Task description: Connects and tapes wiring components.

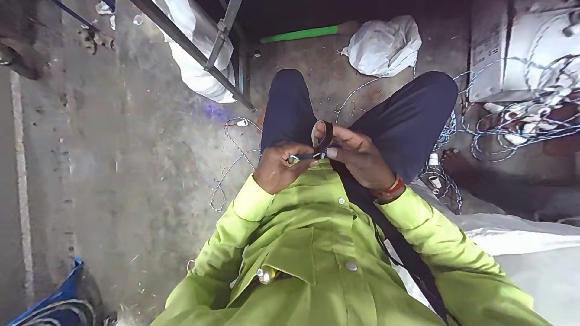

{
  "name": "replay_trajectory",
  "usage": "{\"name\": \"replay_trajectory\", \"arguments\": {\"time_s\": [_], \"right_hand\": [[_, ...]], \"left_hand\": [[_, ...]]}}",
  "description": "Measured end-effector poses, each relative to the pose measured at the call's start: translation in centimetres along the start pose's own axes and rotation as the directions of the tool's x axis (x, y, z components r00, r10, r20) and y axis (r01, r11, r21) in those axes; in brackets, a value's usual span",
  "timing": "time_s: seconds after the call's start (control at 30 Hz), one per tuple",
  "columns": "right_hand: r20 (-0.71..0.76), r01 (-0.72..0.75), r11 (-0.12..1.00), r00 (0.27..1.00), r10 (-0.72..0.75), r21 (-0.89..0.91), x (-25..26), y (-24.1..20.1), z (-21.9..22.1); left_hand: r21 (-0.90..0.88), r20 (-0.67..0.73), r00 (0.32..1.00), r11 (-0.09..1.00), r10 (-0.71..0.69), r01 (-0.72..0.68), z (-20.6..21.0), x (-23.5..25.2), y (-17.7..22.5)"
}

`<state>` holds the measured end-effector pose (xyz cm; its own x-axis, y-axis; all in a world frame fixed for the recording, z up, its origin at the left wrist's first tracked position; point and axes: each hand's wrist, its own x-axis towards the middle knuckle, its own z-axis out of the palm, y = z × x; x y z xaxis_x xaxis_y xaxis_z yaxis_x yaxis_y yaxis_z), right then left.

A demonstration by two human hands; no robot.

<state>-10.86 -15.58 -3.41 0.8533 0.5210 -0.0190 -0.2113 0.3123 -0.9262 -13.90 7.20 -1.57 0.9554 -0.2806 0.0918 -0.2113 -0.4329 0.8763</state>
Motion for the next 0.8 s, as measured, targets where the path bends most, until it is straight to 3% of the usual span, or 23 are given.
{"name": "replay_trajectory", "arguments": {"time_s": [0.2, 0.33, 0.43, 0.57, 0.63, 0.73, 0.8], "right_hand": [[0.106, -0.042, 0.981, 0.992, 0.063, -0.188, 0.3, 0.3, 0.5], [0.114, -0.143, 0.957, 0.978, 0.176, -0.252, 0.4, 0.4, 0.9], [0.095, -0.157, 0.942, 0.977, 0.193, -0.297, -0.1, -0.3, 1.2], [0.035, -0.121, 0.956, 0.990, 0.135, -0.267, 0.3, 0.3, 1.3], [-0.084, -0.064, 0.943, 0.996, 0.039, -0.327, 0.4, 1.2, 1.7], [-0.319, 0.012, 0.861, 0.926, -0.202, -0.508, 0.0, 3.1, 2.5], [-0.368, -0.030, 0.859, 0.911, -0.188, -0.512, -0.2, 3.0, 3.0]], "left_hand": [[0.219, -0.183, 0.952, 0.954, 0.245, -0.204, 0.7, 0.3, -0.5], [0.473, -0.242, 0.871, 0.836, 0.427, -0.278, 0.9, 0.1, -1.1], [0.546, -0.309, 0.801, 0.785, 0.513, -0.293, 1.0, 0.3, -1.6], [0.550, -0.272, 0.845, 0.795, 0.461, -0.256, 0.9, 0.8, -1.2], [0.554, -0.247, 0.866, 0.797, 0.435, -0.243, 0.9, 0.9, -1.3], [0.566, -0.265, 0.877, 0.801, 0.400, -0.194, 1.0, 0.8, -1.3], [0.551, -0.318, 0.864, 0.818, 0.390, -0.167, 1.0, 0.7, -1.3]]}}
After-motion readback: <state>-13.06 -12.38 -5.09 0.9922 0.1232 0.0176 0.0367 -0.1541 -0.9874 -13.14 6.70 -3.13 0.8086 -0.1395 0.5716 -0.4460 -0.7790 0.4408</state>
